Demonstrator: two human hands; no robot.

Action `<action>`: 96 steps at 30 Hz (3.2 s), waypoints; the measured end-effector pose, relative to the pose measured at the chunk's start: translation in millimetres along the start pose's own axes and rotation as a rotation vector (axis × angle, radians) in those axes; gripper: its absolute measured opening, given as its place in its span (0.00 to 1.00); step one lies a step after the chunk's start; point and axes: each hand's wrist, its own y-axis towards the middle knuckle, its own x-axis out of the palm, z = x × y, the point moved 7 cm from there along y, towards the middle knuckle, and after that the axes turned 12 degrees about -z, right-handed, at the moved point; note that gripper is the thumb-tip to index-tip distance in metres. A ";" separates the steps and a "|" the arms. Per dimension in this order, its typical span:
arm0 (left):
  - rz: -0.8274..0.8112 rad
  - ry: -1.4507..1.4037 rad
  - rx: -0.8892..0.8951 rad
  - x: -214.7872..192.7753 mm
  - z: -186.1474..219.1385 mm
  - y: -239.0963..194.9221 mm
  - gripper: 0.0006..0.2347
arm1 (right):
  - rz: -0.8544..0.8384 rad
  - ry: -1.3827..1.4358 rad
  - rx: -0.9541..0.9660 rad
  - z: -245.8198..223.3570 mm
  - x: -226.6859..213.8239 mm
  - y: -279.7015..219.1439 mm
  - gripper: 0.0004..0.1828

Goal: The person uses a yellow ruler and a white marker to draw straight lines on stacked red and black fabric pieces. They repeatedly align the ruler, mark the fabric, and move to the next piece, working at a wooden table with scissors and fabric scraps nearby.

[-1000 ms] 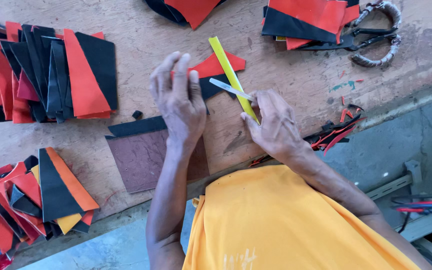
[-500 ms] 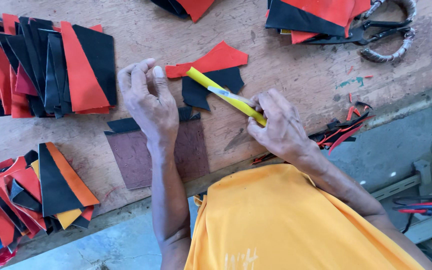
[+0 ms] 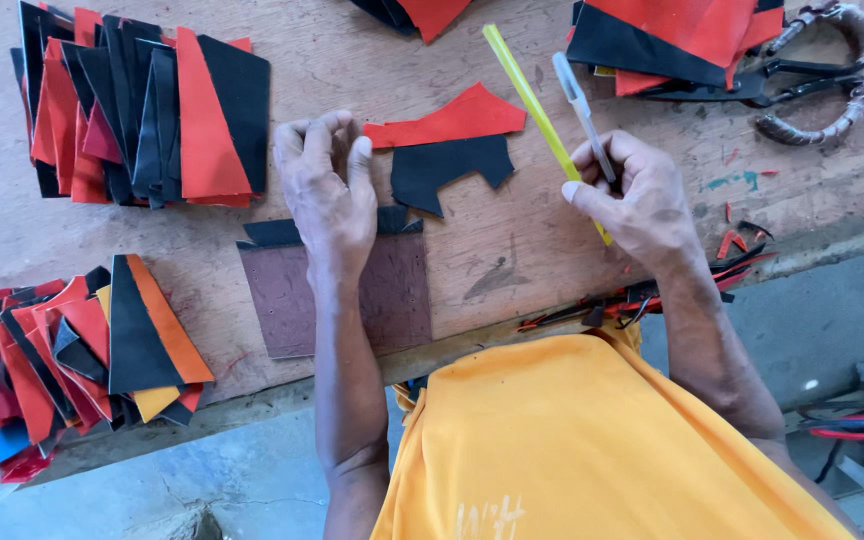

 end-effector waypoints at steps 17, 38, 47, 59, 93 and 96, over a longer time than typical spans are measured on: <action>-0.480 -0.563 0.175 44.2 32.5 50.0 0.04 | -0.048 0.412 -0.204 30.4 -16.8 4.2 0.13; -0.304 -0.439 0.008 61.7 38.5 14.9 0.09 | 0.001 0.506 -0.267 29.3 -21.8 2.7 0.14; -0.229 0.134 0.387 22.9 66.5 35.0 0.16 | 0.023 0.516 -0.273 33.2 -23.8 3.3 0.13; -0.323 0.191 0.226 19.8 39.7 8.7 0.30 | 0.044 0.507 -0.278 30.3 -22.0 3.1 0.13; 0.437 -0.834 0.190 -45.2 -49.9 -2.0 0.19 | 0.090 0.518 -0.318 33.2 -21.5 -1.4 0.16; 0.397 -1.002 0.157 -46.6 -65.7 0.6 0.19 | 0.092 0.525 -0.320 33.6 -20.7 -1.7 0.17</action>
